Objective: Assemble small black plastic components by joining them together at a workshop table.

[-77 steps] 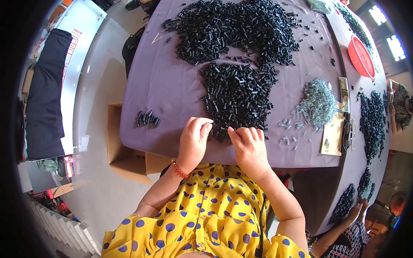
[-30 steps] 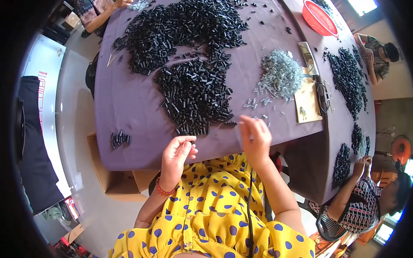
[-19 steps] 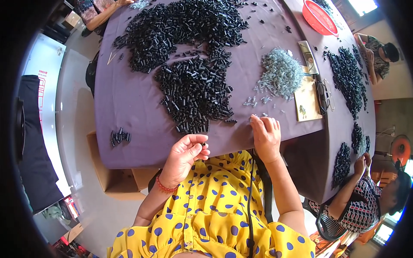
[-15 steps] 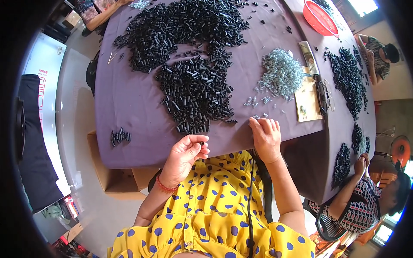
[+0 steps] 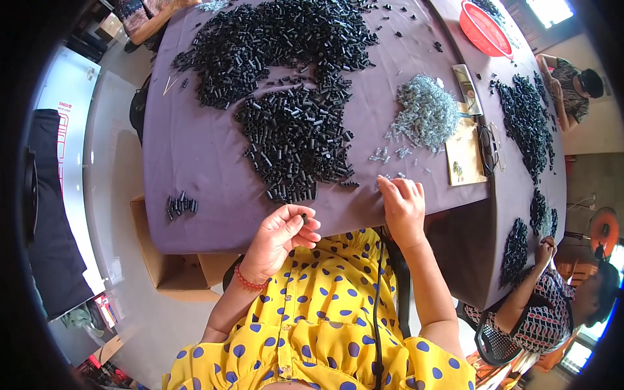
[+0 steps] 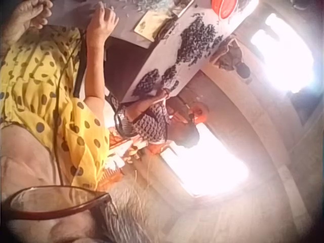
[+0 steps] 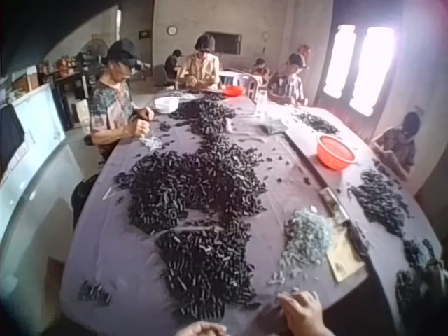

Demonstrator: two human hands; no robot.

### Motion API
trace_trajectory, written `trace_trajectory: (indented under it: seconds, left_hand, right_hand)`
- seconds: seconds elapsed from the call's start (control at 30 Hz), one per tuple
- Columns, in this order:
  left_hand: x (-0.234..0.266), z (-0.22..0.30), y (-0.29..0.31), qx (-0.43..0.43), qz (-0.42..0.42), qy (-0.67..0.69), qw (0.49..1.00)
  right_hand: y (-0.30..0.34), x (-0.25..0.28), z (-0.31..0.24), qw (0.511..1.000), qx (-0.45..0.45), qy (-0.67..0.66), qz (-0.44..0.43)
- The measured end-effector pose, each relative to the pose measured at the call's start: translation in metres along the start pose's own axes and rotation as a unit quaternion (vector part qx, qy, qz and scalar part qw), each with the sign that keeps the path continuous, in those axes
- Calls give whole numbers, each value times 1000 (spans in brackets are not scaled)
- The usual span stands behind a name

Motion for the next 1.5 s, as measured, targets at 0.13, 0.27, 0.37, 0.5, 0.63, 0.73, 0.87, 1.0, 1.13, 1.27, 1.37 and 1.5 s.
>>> trace_trajectory:
  seconds: [0.13, 0.27, 0.37, 0.5, 0.63, 0.73, 0.87, 1.0, 1.13, 1.27, 1.37, 1.5]
  left_hand:
    - [-2, 2, 1, 13, 3, 1, 1000]
    - [-2, 3, 0, 9, 4, -1, 1000]
    - [-2, 2, 2, 13, 9, -4, 1000]
    - [0, -1, -1, 10, 2, 0, 1000]
    - [-1, 0, 0, 6, -11, 18, 1000]
    - [2, 0, 1, 3, -9, 20, 1000]
    - [2, 0, 0, 7, 0, 14, 1000]
    - [-1, 2, 1, 10, -2, 9, 1000]
    - [0, 3, 2, 7, -5, 15, 1000]
    - [0, 2, 2, 10, -29, 47, 998]
    - [-2, 6, 5, 8, -22, 68, 997]
    - [5, 4, 5, 12, -26, 66, 997]
  right_hand:
    - [-4, 2, -3, 996, 60, 36, -64]
    - [-7, 0, 4, 995, 68, -4, -76]
    - [-10, 0, 7, 992, 88, -21, -93]
    - [-13, -4, 9, 989, 87, -16, -123]
    - [-13, -5, 15, 994, -44, -96, -4]
    - [-18, 6, 13, 994, -46, -94, 17]
    - [-15, 3, 7, 995, -34, -88, -18]
    - [-19, -3, 8, 996, -11, -73, -53]
    - [-29, -1, 8, 990, 29, -25, -133]
    - [-34, -3, 7, 977, 73, 21, -199]
    - [-39, -3, 12, 971, 72, 18, -226]
    - [-43, -4, 25, 953, 62, -32, -296]
Point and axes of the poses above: each hand's wrist, its own y-axis away from the middle knuckle, its own x-axis out of the back of the hand, z = x × y, the point moved 3 cm from there along -y, towards the middle knuckle, and after that the axes turned 15 degrees about x, right-handed, at the moved point
